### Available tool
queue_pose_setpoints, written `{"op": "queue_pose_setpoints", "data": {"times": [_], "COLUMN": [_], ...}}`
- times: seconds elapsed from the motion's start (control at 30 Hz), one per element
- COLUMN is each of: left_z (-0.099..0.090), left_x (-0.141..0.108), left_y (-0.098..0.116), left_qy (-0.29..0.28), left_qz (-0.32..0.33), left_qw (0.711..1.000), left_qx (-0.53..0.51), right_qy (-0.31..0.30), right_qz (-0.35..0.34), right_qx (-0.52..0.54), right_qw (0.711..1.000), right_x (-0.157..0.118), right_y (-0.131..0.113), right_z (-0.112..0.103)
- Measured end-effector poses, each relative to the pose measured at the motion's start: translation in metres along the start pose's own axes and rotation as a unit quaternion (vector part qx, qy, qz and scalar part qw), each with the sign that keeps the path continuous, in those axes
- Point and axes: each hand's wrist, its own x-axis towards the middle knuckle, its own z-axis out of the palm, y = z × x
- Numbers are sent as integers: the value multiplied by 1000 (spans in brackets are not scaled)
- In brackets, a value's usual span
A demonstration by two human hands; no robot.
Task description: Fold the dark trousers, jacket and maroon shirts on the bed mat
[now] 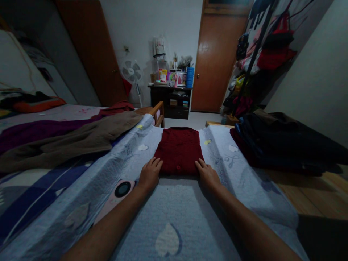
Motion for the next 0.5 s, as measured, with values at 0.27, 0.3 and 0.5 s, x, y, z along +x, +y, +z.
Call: {"op": "queue_pose_setpoints", "data": {"times": [0.27, 0.3, 0.5], "left_z": [-16, -20, -40], "left_x": [10, 12, 14], "left_y": [-7, -7, -3], "left_qy": [24, 25, 23], "left_qz": [2, 0, 10], "left_qw": [999, 998, 998], "left_qx": [-46, -49, -61], "right_qy": [35, 38, 50], "right_qz": [-19, -20, -15], "right_qx": [48, 51, 57], "right_qw": [998, 998, 997], "right_x": [4, 4, -2], "right_y": [2, 3, 3], "right_z": [-24, -28, -44]}}
